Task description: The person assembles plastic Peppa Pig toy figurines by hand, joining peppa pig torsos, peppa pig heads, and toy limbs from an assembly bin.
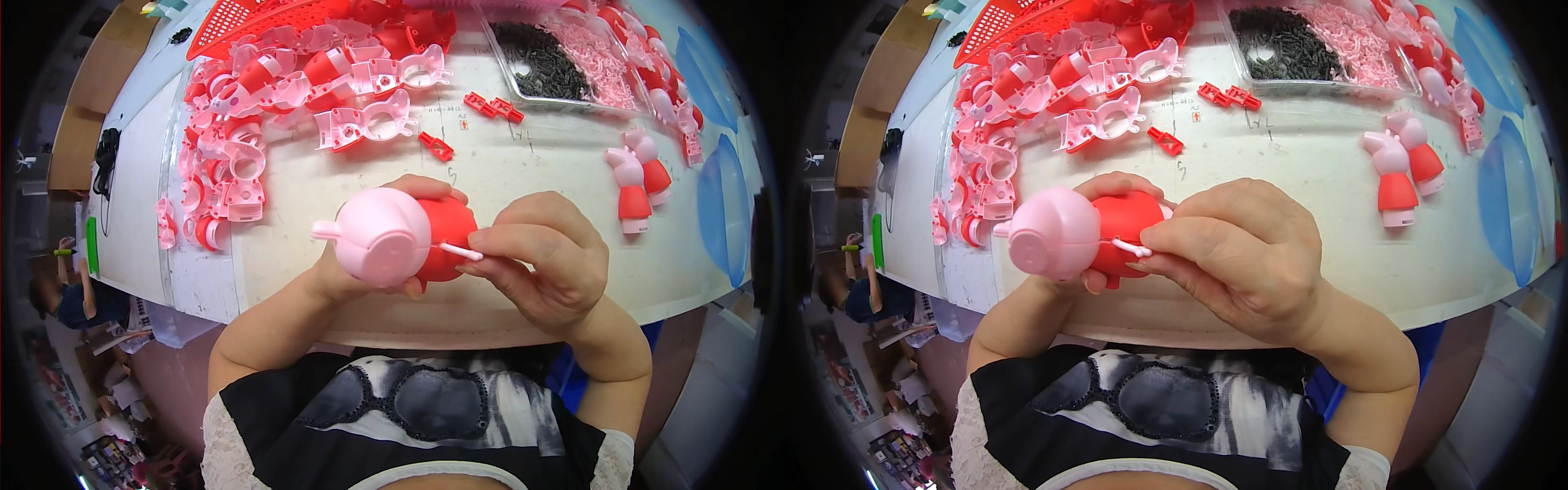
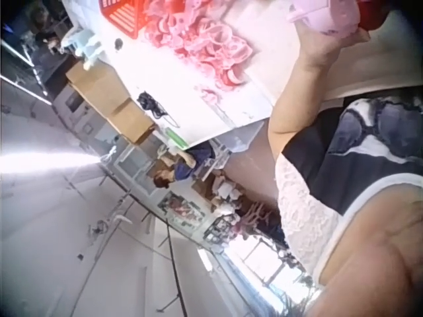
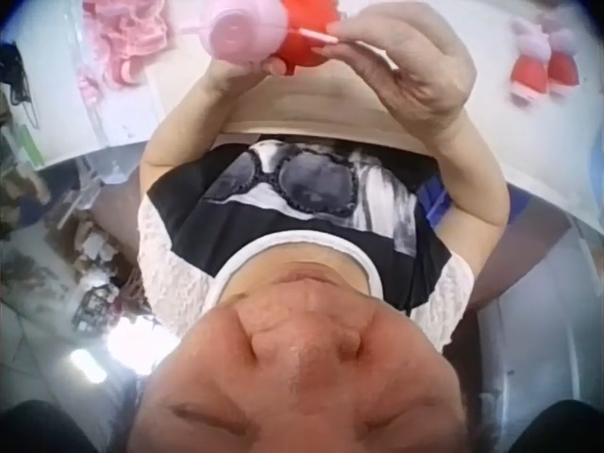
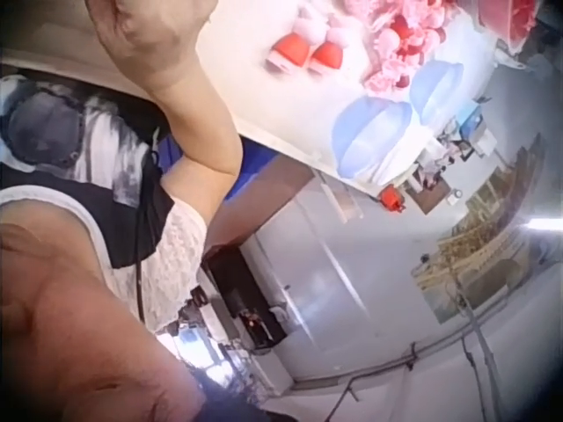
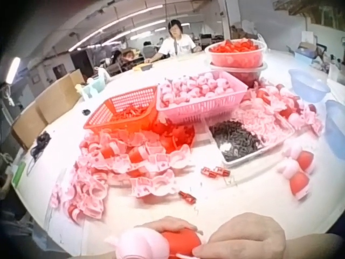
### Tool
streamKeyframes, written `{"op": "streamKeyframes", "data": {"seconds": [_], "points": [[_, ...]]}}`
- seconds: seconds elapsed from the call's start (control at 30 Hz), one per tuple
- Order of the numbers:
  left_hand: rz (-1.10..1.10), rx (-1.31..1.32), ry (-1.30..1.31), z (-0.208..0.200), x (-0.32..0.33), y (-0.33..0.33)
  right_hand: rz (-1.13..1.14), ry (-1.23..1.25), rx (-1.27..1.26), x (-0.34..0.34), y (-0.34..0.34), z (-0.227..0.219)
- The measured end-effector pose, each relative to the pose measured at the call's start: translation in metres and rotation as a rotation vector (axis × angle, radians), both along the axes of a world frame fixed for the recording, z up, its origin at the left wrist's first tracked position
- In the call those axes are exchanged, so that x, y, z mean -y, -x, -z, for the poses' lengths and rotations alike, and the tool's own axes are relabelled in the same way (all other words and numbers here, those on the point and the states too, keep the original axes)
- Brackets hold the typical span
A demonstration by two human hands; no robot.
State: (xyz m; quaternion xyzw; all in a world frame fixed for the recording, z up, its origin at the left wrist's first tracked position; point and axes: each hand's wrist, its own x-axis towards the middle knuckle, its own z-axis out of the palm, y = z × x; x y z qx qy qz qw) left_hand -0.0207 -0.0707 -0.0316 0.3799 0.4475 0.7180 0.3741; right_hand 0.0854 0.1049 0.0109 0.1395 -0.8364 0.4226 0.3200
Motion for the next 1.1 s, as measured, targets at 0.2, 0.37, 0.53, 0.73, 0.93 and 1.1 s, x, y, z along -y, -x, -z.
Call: {"op": "streamKeyframes", "data": {"seconds": [0.2,0.37,0.53,0.73,0.93,1.1], "points": [[-0.016,-0.013,-0.070,0.006,-0.003,-0.003,-0.026,-0.014,-0.010,-0.003,0.000,0.000],[0.048,0.039,-0.078,0.004,-0.004,-0.003,-0.022,-0.030,-0.040,-0.004,0.001,0.001],[0.050,0.036,-0.056,0.001,-0.003,-0.004,-0.090,-0.015,0.006,-0.004,0.000,-0.001],[0.018,0.170,-0.018,-0.004,-0.002,-0.008,-0.138,-0.028,-0.008,-0.006,0.001,0.001],[0.026,0.028,-0.084,0.001,-0.003,-0.005,-0.138,0.029,0.015,-0.005,0.001,0.002],[0.020,0.014,-0.087,0.000,-0.003,-0.006,-0.151,0.039,0.011,-0.007,0.001,0.003]]}}
